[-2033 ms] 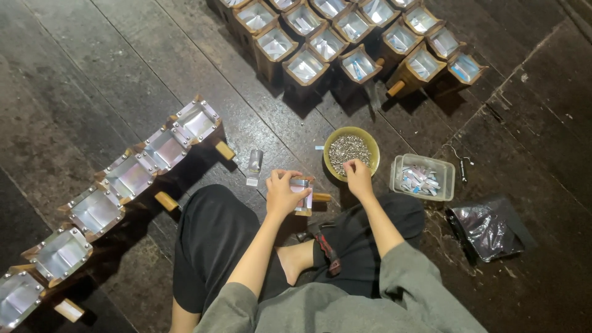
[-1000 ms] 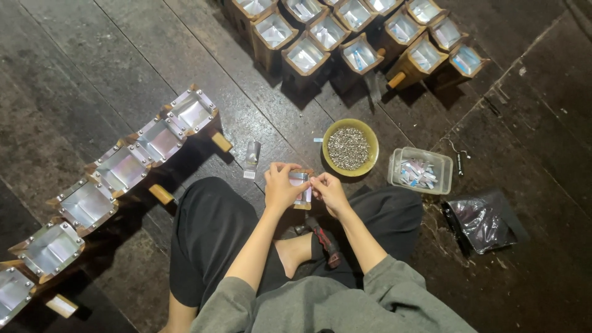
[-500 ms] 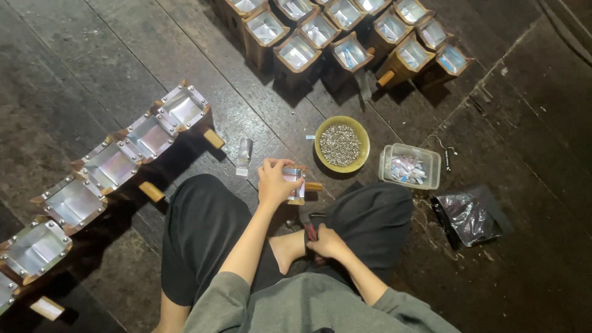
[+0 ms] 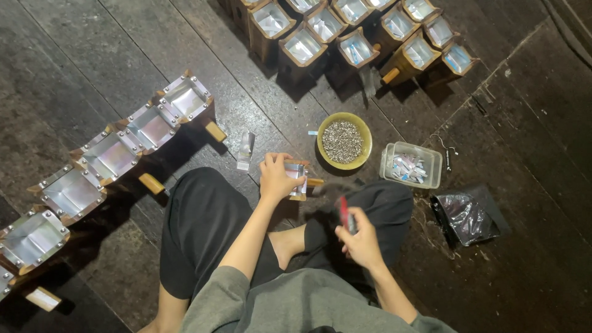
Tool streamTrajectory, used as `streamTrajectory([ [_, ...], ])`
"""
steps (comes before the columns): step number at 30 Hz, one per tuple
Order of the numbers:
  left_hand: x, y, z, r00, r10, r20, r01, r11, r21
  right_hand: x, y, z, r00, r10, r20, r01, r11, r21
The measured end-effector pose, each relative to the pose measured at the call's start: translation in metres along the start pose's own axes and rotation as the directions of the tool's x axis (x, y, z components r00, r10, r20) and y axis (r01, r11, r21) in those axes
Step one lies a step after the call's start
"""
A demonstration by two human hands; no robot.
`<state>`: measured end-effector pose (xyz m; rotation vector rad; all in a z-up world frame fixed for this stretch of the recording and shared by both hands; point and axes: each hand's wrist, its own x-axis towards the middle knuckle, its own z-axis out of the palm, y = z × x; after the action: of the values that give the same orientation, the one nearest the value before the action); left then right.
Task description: Assembling small metal frames by inserting pins and hammering them into place while sitting on the floor.
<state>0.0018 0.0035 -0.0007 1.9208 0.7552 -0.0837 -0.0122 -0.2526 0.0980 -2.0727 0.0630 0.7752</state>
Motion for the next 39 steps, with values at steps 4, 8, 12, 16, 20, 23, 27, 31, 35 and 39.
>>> streamTrajectory([
  [4,0.005,-0.005,0.004,1.0,0.019,-0.006,-0.019,1.0,0.012,-0.009,-0.041,0.012,0.838,-0.433,-0.332,0.399,0.902,-0.167],
  [8,0.004,-0.007,0.004,1.0,0.029,-0.008,-0.028,1.0,0.008,0.016,-0.02,0.035,0.606,-0.712,-0.355,0.566,0.699,-0.437],
  [12,0.0,-0.004,0.002,1.0,0.022,0.015,-0.022,1.0,0.008,0.022,-0.02,0.047,0.916,-0.336,-0.222,0.209,0.868,-0.451],
  [16,0.0,0.002,-0.004,1.0,0.019,0.015,-0.019,1.0,-0.007,0.023,-0.03,0.034,0.727,-0.59,-0.35,0.473,0.801,-0.368],
  [20,-0.002,-0.001,-0.003,0.999,0.04,0.027,-0.04,0.999,-0.002,0.011,-0.031,0.029,0.468,-0.774,-0.426,0.625,0.631,-0.46],
  [23,0.002,-0.008,0.001,0.998,0.047,0.041,-0.047,0.999,-0.003,0.024,-0.007,0.042,0.344,-0.846,-0.407,0.58,0.532,-0.617],
  [27,-0.004,-0.009,0.002,0.998,0.044,0.051,-0.043,0.999,-0.021,0.028,0.02,0.048,0.911,-0.369,-0.186,0.191,0.776,-0.601],
  [31,0.002,-0.011,0.004,0.998,0.063,0.019,-0.063,0.998,-0.028,0.019,0.013,0.034,0.944,-0.253,-0.211,0.124,0.866,-0.484],
  [35,-0.003,-0.004,0.002,0.998,0.058,-0.001,-0.058,0.998,-0.032,0.005,0.006,0.026,0.949,-0.189,-0.251,0.098,0.937,-0.335],
  [39,0.009,-0.025,0.021,0.985,0.035,-0.167,-0.037,0.999,-0.008,0.013,0.029,0.015,0.974,0.093,-0.209,-0.107,0.993,-0.057],
])
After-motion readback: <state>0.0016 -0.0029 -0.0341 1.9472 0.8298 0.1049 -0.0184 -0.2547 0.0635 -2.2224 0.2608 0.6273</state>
